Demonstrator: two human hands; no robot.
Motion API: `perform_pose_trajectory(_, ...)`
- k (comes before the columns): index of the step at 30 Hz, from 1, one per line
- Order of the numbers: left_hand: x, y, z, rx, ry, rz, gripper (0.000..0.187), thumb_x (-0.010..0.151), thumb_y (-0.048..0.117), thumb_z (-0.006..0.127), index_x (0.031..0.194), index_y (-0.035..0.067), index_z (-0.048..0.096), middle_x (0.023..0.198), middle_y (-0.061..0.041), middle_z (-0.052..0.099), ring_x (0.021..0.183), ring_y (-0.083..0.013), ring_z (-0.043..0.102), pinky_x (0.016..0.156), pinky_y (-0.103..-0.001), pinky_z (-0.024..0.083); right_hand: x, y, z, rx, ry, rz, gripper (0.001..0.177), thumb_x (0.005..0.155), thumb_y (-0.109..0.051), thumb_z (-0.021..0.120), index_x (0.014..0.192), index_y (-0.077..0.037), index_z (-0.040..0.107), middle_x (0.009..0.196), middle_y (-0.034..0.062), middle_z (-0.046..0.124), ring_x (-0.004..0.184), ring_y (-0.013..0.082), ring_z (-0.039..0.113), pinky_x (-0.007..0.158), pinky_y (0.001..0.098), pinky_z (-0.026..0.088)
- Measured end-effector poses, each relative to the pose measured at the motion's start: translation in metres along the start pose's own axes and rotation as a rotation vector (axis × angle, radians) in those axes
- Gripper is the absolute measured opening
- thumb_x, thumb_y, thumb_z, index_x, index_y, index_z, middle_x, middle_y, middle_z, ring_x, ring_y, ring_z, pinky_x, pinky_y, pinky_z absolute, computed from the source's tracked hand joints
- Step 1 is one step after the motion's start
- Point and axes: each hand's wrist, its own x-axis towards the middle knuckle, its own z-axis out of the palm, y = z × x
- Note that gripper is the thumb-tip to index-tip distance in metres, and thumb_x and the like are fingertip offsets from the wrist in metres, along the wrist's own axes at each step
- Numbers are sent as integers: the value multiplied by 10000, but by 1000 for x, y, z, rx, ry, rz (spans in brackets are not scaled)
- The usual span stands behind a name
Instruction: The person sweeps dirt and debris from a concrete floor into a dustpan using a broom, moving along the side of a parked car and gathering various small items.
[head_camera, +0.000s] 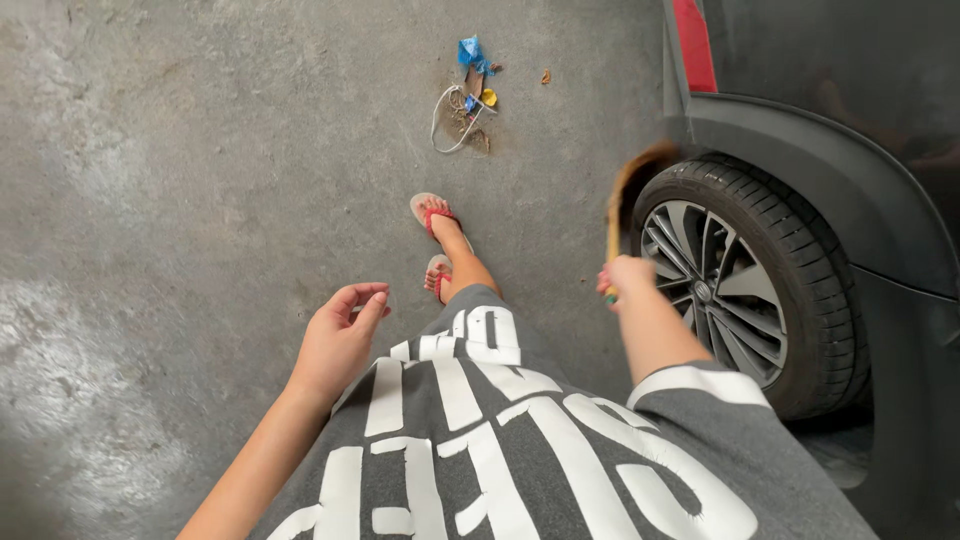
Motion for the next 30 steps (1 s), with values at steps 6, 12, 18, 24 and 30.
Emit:
perform_pose_trajectory(6, 31, 65, -4, 86, -66, -56, 327, 991, 271, 616, 1252, 94, 704, 1096, -70, 738, 969, -196, 682, 803, -341, 496, -104, 39, 22, 61, -113, -172, 283, 907, 8, 556, 1180, -58, 589, 671, 86, 564, 459, 141, 471, 399, 314, 382)
perform_pose_trajectory(12, 86, 118, -12, 14, -133, 158, 299, 987, 235, 621, 1212, 49, 687, 1104, -30, 724, 1069, -130, 691, 860, -264, 529, -177, 32, -34, 100, -218, -81, 479, 920, -67, 627, 1394, -107, 573, 680, 51, 562, 475, 103, 421, 400, 280, 318)
perform_pose_trajectory(18, 129, 139, -18, -63, -250, 187, 290, 1005, 223, 632, 1209, 27, 694, 1057, -70, 721, 985, -148, 671, 811, -297, 546, -225, 57, -41, 81, -76, -136, 504, 906, -73, 643, 1406, -102, 589, 678, 85, 563, 455, 144, 440, 388, 319, 336)
perform_pose_trajectory(24, 143, 153, -52, 172, -382, 281, 302, 985, 232, 639, 1219, 49, 691, 1077, -53, 749, 1017, -136, 698, 831, -282, 546, -241, 124, -22, 145, 101, -26, 497, 940, -71, 613, 1430, -94, 538, 693, 62, 576, 500, 120, 476, 444, 309, 394)
perform_pose_trajectory(30, 142, 168, -107, 321, -362, 290, 307, 987, 248, 626, 1230, 70, 689, 1127, -32, 745, 1075, -134, 709, 851, -284, 546, -158, 195, 35, 429, 209, 16, 350, 930, -22, 608, 1280, -23, 607, 676, 71, 560, 456, 147, 464, 402, 318, 366)
